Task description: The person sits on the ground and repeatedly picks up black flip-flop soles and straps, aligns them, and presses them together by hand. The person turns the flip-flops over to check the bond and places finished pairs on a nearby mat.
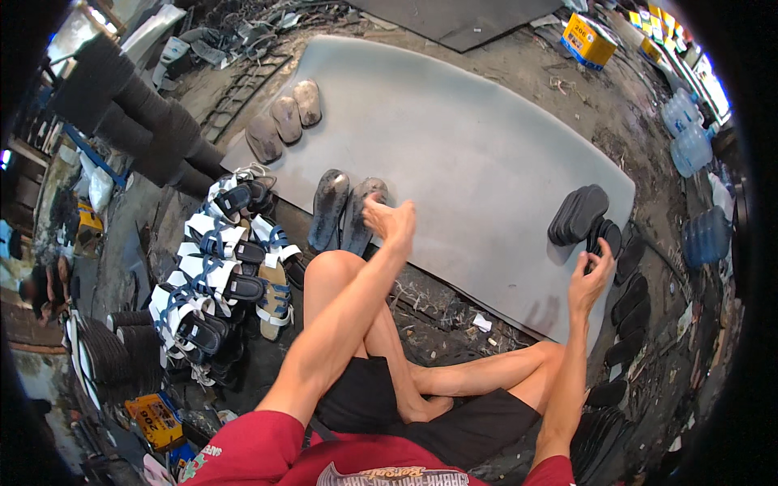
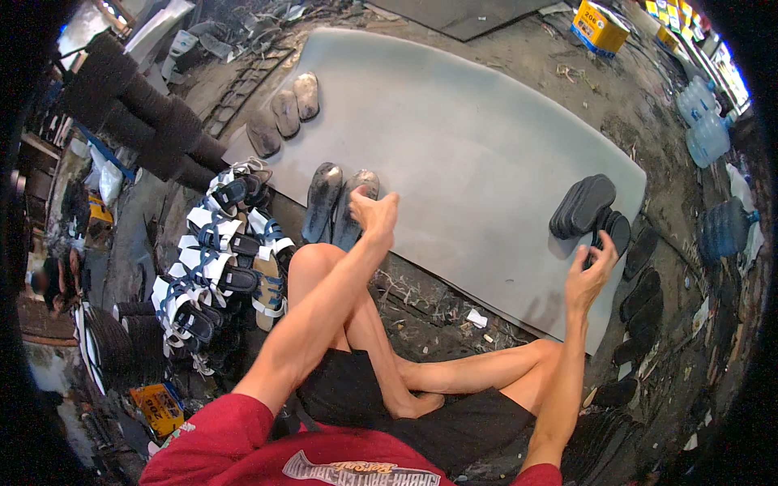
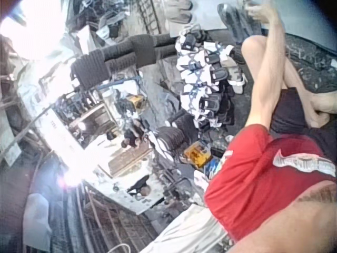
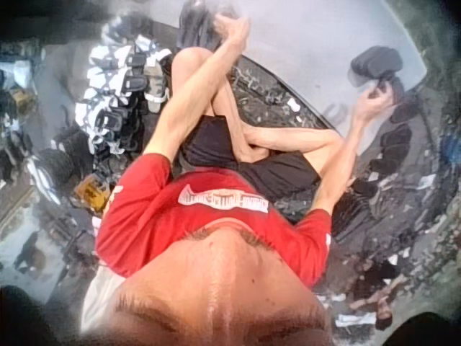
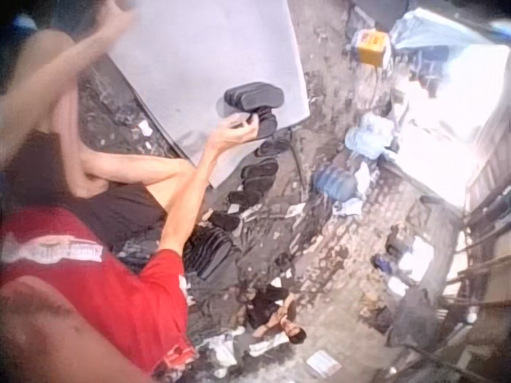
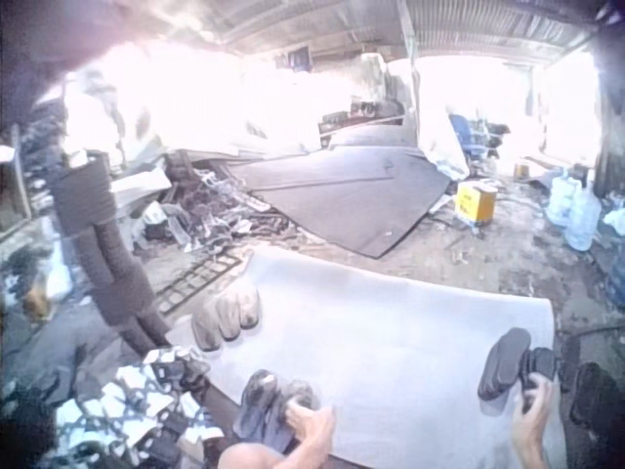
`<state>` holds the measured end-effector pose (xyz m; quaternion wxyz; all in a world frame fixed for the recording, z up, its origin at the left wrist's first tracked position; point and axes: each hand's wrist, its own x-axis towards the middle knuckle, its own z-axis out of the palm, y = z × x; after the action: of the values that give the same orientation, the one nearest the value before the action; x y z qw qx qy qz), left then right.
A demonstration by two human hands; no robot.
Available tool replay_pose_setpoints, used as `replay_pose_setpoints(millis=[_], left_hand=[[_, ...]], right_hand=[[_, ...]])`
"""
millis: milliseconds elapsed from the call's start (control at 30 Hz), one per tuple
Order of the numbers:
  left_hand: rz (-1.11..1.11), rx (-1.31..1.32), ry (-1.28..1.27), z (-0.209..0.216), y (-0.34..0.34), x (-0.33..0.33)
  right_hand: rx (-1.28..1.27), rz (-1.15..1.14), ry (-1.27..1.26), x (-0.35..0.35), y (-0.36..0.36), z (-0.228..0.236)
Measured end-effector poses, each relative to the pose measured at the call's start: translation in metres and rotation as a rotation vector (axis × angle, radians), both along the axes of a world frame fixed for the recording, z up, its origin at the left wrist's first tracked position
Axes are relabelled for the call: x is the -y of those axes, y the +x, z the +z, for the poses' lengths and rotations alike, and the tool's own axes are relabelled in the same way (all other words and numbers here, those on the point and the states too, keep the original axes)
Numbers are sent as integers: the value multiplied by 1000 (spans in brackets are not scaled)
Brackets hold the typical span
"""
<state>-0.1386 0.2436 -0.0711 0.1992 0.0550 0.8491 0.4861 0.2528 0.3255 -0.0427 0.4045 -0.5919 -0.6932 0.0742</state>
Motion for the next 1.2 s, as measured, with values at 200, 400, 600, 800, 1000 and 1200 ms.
replay_pose_setpoints(millis=[200,400,600,800,1000,1200], left_hand=[[634,-109,-850,-154,-63,8],[397,84,-668,-108,-54,20],[295,139,-545,-77,-54,51],[47,76,-37,-18,-14,59],[-677,-123,103,36,73,136],[-1328,-341,154,108,87,247]], right_hand=[[-238,313,-151,123,-74,48],[-378,248,-429,240,-49,14],[-510,285,-543,276,-57,-6],[-175,367,-293,262,-69,35],[165,339,-66,246,-89,50],[290,643,-206,300,-90,63]])
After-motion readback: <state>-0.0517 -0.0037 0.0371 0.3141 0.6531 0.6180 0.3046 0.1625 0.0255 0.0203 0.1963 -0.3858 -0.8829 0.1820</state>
